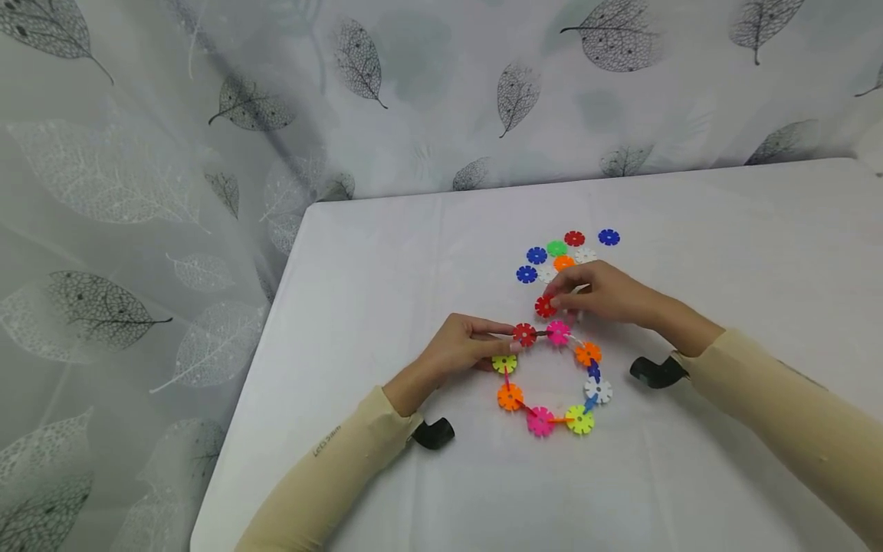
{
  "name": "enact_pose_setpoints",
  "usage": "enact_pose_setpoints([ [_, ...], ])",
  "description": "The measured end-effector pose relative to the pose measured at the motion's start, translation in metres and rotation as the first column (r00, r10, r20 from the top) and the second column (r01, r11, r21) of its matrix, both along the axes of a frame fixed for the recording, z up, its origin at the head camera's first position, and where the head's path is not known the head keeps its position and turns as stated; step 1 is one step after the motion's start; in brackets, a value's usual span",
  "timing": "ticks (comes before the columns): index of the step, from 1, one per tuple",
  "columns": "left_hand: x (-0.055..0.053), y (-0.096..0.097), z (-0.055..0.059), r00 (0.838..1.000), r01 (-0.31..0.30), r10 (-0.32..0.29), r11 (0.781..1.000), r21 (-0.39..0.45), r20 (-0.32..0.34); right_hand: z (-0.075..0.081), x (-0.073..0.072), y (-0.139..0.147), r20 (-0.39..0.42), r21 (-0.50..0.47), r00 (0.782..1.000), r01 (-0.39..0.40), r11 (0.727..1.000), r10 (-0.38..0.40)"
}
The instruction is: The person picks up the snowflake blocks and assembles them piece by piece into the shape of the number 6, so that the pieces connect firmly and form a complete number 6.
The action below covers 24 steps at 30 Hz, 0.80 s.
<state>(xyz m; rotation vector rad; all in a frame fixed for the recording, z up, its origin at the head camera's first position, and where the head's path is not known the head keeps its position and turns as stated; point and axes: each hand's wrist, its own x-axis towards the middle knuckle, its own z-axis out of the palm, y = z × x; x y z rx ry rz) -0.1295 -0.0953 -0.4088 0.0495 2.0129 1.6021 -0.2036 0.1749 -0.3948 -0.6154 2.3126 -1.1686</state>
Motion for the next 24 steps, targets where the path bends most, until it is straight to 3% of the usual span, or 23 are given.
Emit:
enact_pose_setpoints([
  [8,-0.0038,0.0011,-0.0032,1.000,-0.012,0.012,1.000,-0.016,-0.001,-0.0010,0.0028,0.0003,-0.039,-0.075,0.998,-0.057,0.996,0.054],
  [24,-0.0030,-0.0007,-0.0072,1.000,-0.012,0.012,1.000,-0.007,0.013,-0.0084,0.0061,-0.0036,-0.089,-0.141,0.994,-0.080,0.987,0.068],
])
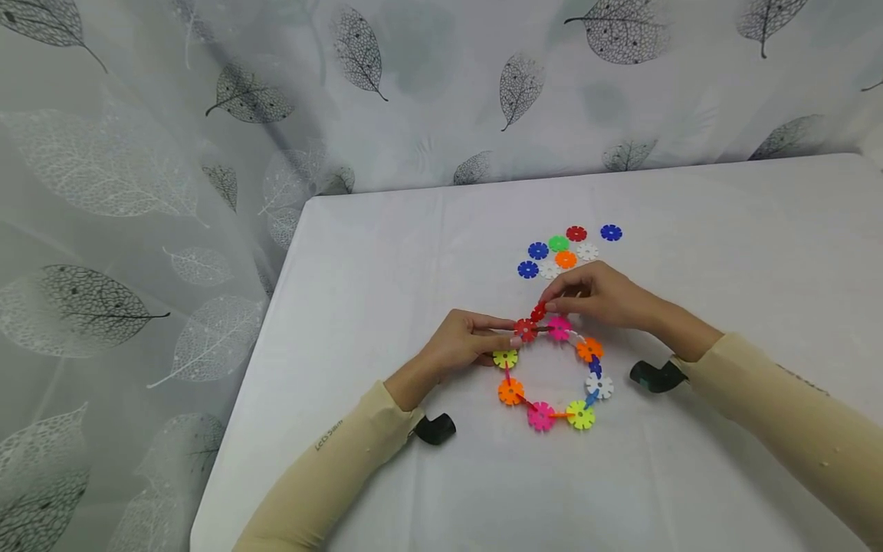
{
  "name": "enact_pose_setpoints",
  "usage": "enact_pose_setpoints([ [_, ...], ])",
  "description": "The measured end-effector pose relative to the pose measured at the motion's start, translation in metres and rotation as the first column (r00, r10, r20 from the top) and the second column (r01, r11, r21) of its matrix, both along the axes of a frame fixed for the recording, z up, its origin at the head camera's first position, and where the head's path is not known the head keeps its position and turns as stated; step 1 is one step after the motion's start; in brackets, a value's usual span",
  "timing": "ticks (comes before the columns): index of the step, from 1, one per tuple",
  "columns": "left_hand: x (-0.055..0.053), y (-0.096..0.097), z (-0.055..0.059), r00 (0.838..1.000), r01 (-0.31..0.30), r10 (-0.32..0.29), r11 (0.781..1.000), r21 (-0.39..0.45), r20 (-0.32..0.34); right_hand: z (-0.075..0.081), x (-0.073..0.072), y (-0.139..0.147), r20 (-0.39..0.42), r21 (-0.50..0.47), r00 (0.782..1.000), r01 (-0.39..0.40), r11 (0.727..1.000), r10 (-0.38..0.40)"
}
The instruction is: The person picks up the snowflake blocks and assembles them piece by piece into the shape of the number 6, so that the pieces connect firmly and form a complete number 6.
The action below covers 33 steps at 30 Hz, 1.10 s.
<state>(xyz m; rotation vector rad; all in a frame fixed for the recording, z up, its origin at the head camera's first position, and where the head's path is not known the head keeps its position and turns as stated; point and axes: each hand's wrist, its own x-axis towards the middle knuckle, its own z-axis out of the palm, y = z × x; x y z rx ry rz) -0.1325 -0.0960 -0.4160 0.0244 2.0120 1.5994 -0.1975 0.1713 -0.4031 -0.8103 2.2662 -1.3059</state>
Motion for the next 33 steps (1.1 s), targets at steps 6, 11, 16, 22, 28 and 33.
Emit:
enact_pose_setpoints([
  [6,-0.001,0.000,0.000,1.000,-0.003,0.003,1.000,-0.005,0.010,0.002,0.002,-0.002,-0.014,0.012,1.000,0.016,1.000,-0.016],
  [11,-0.001,0.000,0.001,1.000,-0.007,0.007,1.000,0.000,0.007,0.005,0.003,-0.002,0.001,0.034,1.000,0.023,0.999,-0.023],
  [16,-0.001,0.000,0.001,1.000,-0.024,0.023,1.000,0.002,0.014,0.007,0.005,-0.004,0.052,0.062,0.998,0.023,0.998,-0.026],
  [22,0.000,-0.001,-0.001,0.999,-0.035,0.035,0.999,0.012,0.020,0.009,0.008,-0.008,0.079,0.052,0.997,0.021,0.998,-0.025],
  [28,0.001,-0.004,-0.002,1.000,-0.015,0.013,0.997,0.080,0.028,0.011,0.010,-0.010,0.085,0.071,0.995,0.036,0.997,-0.042],
  [33,0.002,-0.006,-0.002,0.999,-0.006,0.002,0.992,0.127,0.034,0.009,0.010,-0.011,0.102,0.081,0.993,0.056,0.995,-0.064],
])
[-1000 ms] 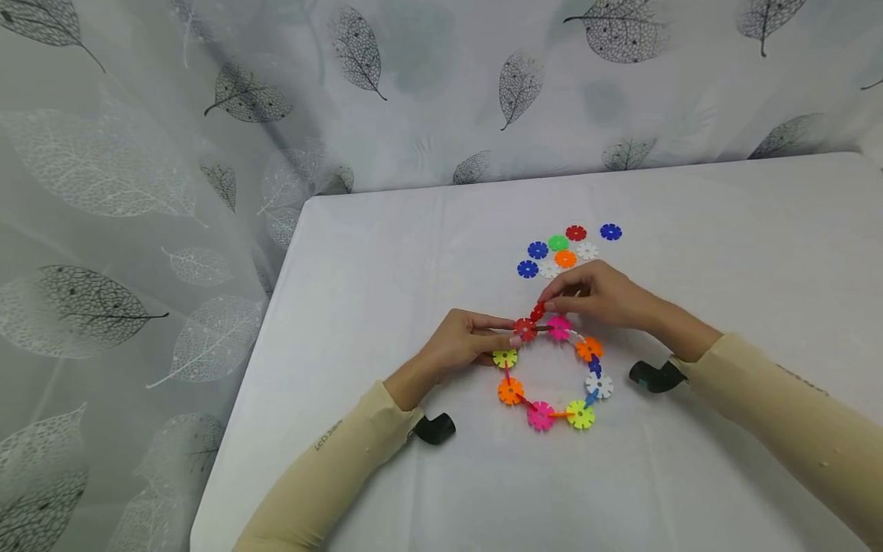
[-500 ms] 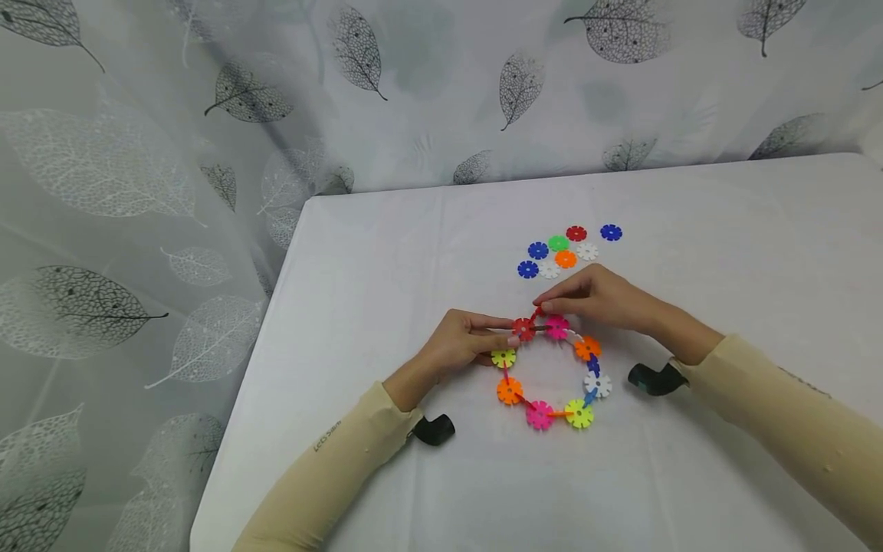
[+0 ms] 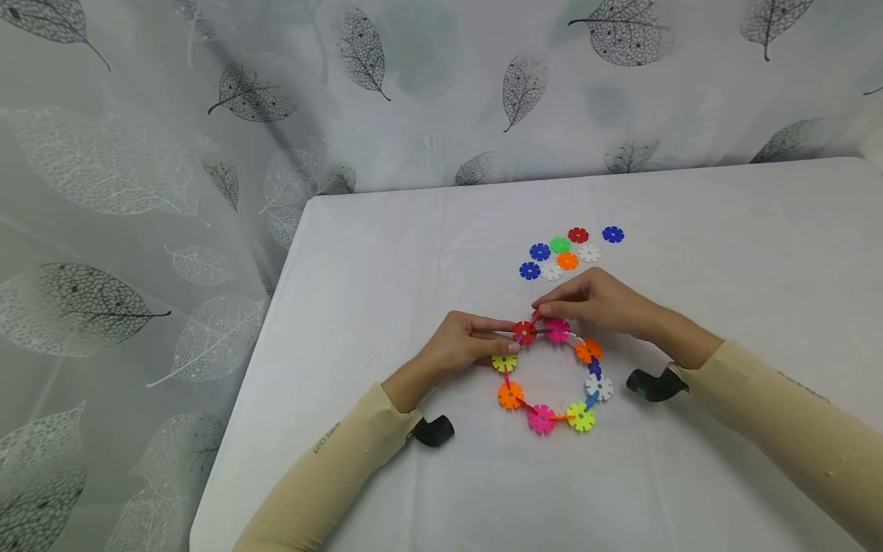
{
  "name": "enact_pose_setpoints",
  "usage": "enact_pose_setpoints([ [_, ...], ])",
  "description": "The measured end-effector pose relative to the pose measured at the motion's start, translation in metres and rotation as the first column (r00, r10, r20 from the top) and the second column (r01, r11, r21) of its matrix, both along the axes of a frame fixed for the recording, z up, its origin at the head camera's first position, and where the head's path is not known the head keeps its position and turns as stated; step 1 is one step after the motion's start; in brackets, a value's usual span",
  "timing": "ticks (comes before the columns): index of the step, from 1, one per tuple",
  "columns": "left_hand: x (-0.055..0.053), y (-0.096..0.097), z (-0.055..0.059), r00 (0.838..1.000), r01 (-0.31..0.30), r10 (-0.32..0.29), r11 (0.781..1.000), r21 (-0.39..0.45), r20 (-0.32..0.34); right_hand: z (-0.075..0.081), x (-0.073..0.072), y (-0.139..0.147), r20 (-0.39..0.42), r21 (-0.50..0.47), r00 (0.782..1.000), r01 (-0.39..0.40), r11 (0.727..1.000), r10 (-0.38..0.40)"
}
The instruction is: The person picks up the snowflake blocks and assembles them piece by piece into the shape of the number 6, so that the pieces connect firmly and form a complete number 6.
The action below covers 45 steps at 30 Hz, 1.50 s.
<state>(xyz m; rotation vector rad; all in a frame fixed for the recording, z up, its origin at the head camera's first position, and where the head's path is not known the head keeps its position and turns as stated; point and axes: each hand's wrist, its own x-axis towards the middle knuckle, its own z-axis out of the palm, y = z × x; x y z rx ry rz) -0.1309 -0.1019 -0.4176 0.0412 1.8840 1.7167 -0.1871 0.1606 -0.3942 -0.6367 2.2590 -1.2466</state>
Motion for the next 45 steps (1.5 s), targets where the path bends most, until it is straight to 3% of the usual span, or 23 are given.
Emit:
enact_pose_setpoints([
  [12,0.001,0.002,0.002,0.998,-0.010,0.008,0.999,-0.039,-0.058,-0.002,-0.002,-0.005,0.026,0.042,1.000,0.016,0.999,-0.018],
  [26,0.000,0.004,0.002,0.998,0.002,-0.005,0.999,-0.049,-0.062,-0.001,0.001,-0.001,0.047,0.039,0.999,0.005,0.999,-0.007],
  [31,0.001,0.002,-0.001,0.997,0.008,-0.013,0.998,-0.067,-0.076,-0.003,0.001,0.001,0.018,0.018,0.999,-0.030,0.999,0.029],
  [35,0.002,0.001,-0.003,0.998,0.017,-0.021,0.998,-0.068,-0.063,0.000,-0.002,0.007,-0.071,0.075,0.997,0.045,0.996,-0.040],
  [39,0.002,0.001,-0.003,0.998,0.021,-0.025,0.997,-0.069,-0.058,0.009,-0.009,0.016,-0.207,0.101,0.961,0.209,0.973,-0.185],
  [45,0.002,0.000,-0.004,0.998,0.023,-0.027,0.998,-0.066,-0.062,0.017,-0.024,0.031,-0.355,0.021,0.858,0.405,0.914,-0.372],
])
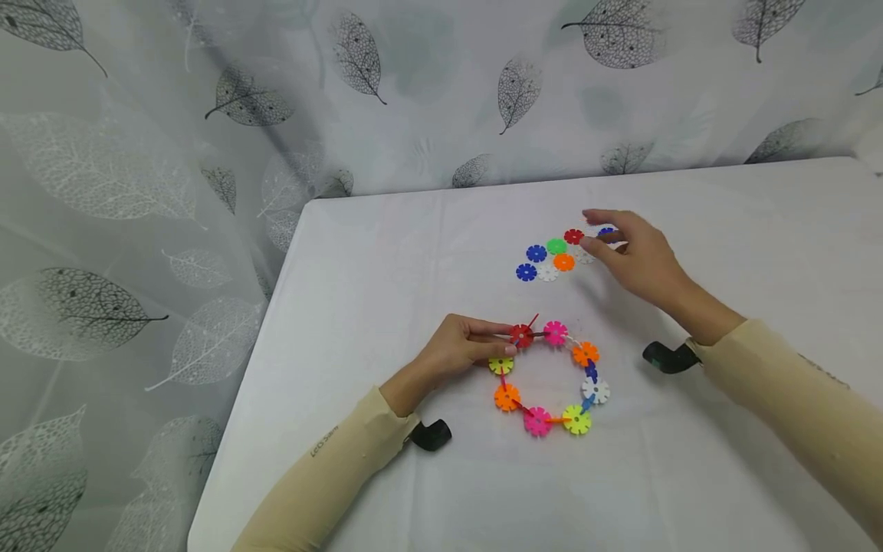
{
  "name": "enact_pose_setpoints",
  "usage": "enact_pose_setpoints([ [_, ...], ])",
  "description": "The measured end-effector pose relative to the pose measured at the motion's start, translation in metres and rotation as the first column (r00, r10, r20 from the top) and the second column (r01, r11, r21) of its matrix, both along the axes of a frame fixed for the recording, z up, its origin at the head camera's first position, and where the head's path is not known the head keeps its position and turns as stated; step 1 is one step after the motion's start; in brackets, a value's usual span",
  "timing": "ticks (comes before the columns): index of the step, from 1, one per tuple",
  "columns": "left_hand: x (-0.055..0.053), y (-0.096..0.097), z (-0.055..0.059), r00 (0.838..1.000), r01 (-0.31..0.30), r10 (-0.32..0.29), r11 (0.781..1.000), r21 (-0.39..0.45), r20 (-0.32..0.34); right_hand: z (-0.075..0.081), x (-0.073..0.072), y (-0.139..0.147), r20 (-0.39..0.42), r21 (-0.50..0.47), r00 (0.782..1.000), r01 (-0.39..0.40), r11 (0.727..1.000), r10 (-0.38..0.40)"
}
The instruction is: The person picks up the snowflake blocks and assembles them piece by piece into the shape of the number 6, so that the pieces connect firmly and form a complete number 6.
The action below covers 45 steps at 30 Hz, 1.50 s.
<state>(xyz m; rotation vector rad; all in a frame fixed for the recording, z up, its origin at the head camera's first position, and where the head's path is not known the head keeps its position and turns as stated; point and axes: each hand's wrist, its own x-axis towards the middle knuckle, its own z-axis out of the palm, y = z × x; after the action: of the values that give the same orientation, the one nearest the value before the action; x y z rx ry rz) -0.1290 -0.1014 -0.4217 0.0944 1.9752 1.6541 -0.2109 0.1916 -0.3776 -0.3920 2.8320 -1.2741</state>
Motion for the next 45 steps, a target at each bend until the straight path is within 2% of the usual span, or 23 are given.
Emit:
enact_pose_setpoints([
  [3,0.000,-0.001,0.000,1.000,0.002,-0.002,1.000,0.001,0.003,0.000,-0.010,0.004,-0.027,-0.002,0.998,0.063,0.998,-0.063],
  [6,0.000,-0.001,0.000,1.000,0.002,-0.002,1.000,0.007,0.009,-0.003,-0.019,0.005,0.005,0.038,0.996,0.091,0.995,-0.091],
  [11,-0.001,-0.001,0.001,1.000,-0.003,0.003,1.000,0.025,0.029,-0.012,-0.031,0.006,0.102,0.166,0.992,0.058,0.984,-0.075],
  [16,-0.001,0.000,0.003,0.999,-0.004,0.003,1.000,0.019,0.045,-0.022,-0.034,0.010,0.215,0.250,0.975,-0.006,0.968,-0.049],
  [23,-0.003,0.000,0.007,0.998,0.022,-0.022,1.000,-0.006,0.062,-0.027,-0.033,0.011,0.233,0.280,0.971,-0.018,0.960,-0.050],
  [34,-0.009,-0.004,0.013,0.989,0.061,-0.060,0.998,-0.004,0.138,-0.031,-0.035,0.012,0.227,0.249,0.972,-0.001,0.968,-0.057],
  [45,-0.015,-0.004,0.020,0.985,0.128,-0.123,0.991,-0.042,0.122,-0.028,-0.024,0.020,0.217,0.101,0.975,0.034,0.994,-0.055],
])
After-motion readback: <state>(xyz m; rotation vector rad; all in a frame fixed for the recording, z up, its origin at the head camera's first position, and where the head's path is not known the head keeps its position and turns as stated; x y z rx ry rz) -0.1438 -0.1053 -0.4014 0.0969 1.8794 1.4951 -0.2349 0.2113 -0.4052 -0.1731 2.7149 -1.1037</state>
